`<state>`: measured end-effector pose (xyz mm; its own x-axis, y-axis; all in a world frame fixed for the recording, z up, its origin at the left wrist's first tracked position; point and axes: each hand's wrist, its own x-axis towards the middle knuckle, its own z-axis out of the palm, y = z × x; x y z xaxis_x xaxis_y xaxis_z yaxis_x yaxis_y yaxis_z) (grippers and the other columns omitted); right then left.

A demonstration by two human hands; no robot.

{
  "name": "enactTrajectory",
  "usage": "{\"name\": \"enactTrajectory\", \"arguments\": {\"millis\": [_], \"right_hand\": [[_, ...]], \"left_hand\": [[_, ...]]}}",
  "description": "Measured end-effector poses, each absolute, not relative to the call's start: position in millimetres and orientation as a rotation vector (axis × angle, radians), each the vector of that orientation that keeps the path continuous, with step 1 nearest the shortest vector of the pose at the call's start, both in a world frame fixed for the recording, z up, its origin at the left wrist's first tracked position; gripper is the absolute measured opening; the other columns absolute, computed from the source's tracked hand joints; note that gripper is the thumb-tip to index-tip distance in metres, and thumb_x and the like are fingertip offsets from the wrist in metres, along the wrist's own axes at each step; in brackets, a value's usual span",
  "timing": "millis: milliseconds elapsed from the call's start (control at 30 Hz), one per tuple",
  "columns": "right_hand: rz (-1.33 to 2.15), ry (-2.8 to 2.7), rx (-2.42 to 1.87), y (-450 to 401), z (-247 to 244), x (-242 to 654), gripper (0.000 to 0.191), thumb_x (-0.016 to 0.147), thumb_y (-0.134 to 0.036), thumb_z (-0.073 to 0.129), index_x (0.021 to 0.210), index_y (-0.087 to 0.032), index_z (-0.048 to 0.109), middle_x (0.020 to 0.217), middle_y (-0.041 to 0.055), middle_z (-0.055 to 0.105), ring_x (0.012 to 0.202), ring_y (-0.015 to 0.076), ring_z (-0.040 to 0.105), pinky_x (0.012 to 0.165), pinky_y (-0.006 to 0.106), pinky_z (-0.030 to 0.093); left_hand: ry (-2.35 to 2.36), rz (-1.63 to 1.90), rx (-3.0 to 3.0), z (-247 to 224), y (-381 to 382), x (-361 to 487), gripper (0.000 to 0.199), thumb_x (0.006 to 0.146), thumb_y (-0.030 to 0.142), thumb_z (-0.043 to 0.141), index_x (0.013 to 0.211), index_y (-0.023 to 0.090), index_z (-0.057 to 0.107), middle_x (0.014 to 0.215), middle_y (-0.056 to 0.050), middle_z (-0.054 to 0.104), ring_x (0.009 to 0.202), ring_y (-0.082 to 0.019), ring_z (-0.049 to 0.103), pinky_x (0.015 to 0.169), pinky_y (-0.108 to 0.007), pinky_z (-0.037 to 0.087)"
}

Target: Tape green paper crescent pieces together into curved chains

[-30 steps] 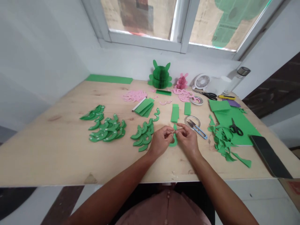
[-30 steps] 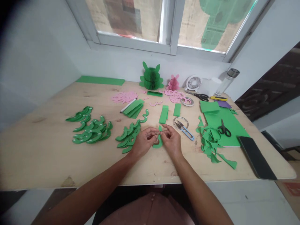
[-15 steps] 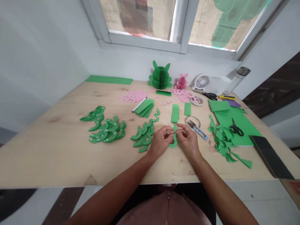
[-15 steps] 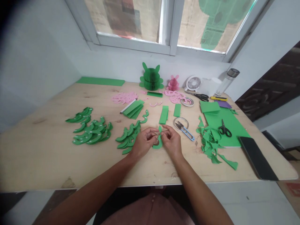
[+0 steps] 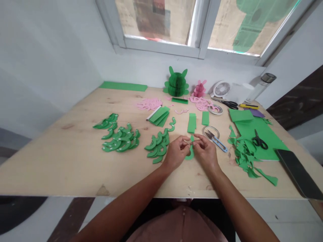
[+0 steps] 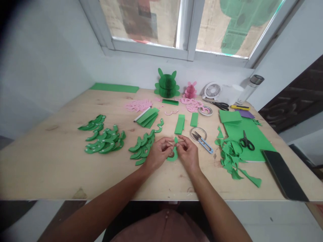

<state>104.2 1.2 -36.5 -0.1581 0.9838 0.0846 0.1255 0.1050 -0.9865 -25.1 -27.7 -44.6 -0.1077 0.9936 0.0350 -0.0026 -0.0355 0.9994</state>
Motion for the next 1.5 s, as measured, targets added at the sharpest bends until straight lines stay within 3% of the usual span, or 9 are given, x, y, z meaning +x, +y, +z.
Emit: {"name": "enactTrajectory", "arguments": {"millis": [633,967,1300,1500], "right_hand": [[1.218,-1.459,-1.158,1,-36,104,0.04,0.071,-0.028,0.061,0.108,-0.015,0.058,0.067,-0.0013,0.063,0.058,0.0121,0.055,0.06,0.026,0.045],[1.175,-1.49,-1.156,3,-41,104,0.037,0.073,-0.029,0.057,0.107,-0.015,0.059,0.064,-0.0023,0.061,0.054,0.0116,0.053,0.054,0.025,0.045],[0.966,-1.347,-1.179,21,-32,126,0.038,0.073,-0.037,0.061,0.104,-0.016,0.062,0.083,0.0073,0.069,0.078,0.0199,0.064,0.074,0.036,0.051],[0.85,-1.505,-1.278,29,-20,155,0.036,0.074,-0.037,0.061,0.102,-0.015,0.065,0.09,0.0099,0.07,0.079,0.0204,0.064,0.074,0.036,0.05]], "left_hand": [[1.261,1.323,1.184,-43,-28,-25,0.025,0.07,0.017,0.052,0.095,0.016,0.055,0.056,0.004,0.059,0.049,-0.009,0.054,0.052,-0.021,0.042],[1.322,1.282,1.235,-44,-28,-27,0.027,0.073,0.018,0.053,0.099,0.016,0.054,0.058,0.005,0.06,0.05,-0.009,0.055,0.053,-0.021,0.043],[1.717,1.162,1.674,-42,-31,-28,0.038,0.074,0.01,0.051,0.11,0.022,0.054,0.067,0.003,0.063,0.06,-0.013,0.058,0.062,-0.024,0.043],[1.961,0.959,1.968,-37,-34,-28,0.037,0.073,0.009,0.053,0.109,0.019,0.057,0.073,-0.004,0.063,0.076,-0.022,0.058,0.071,-0.033,0.043]]}}
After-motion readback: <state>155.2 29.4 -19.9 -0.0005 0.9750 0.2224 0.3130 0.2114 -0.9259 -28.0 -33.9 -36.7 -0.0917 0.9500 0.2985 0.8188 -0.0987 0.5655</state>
